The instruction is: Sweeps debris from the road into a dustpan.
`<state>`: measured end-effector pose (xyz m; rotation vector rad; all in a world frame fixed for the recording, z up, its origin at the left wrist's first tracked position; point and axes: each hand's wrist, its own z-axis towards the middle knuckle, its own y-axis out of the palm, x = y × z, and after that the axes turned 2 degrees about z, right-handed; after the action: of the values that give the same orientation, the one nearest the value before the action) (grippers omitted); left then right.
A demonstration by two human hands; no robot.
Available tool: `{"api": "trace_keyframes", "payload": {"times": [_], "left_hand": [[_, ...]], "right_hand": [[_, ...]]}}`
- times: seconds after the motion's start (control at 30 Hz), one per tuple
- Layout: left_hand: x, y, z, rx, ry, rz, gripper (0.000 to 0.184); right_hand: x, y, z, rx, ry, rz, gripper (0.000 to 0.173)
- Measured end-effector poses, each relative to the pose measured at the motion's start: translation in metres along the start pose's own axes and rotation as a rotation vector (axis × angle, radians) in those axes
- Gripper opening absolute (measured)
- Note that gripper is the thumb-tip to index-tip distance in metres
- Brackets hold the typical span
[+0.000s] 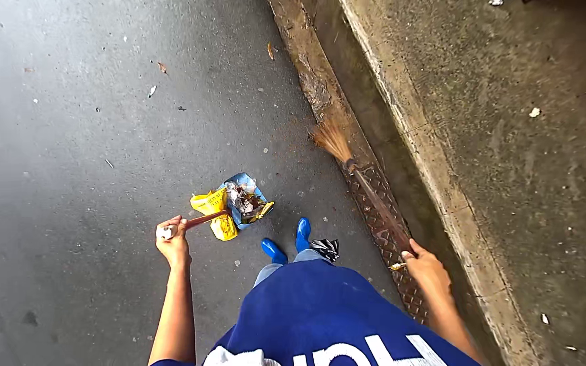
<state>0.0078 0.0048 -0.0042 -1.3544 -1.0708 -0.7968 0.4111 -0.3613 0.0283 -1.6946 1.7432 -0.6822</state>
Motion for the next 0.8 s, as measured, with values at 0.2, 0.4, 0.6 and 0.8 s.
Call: {"api": "trace_keyframes", "payload": {"times": [0.2, 0.4, 0.6, 0.8], "left_hand": [[-0.006, 0.000, -0.001, -0.015, 0.007, 0.011, 0.024], [-0.006, 0.000, 0.006, -0.011, 0.011, 0.004, 0.023], [-0.004, -0.003, 0.008, 0.021, 0.004, -0.033, 0.024], [-0.017, 0.001, 0.005, 0.010, 0.059, -0.036, 0.022]], "right_hand": [[-0.079, 0.068, 0.032, -0.151, -0.052, -0.062, 0.049], [-0.065, 0.028, 0.050, -0.137, -0.159, 0.170, 0.050], [-0.087, -0.018, 0.057, 0.040, -0.101, -0.018, 0.049], [-0.187, 0.024, 0.096, 0.033, -0.225, -0.304, 0.049]]}}
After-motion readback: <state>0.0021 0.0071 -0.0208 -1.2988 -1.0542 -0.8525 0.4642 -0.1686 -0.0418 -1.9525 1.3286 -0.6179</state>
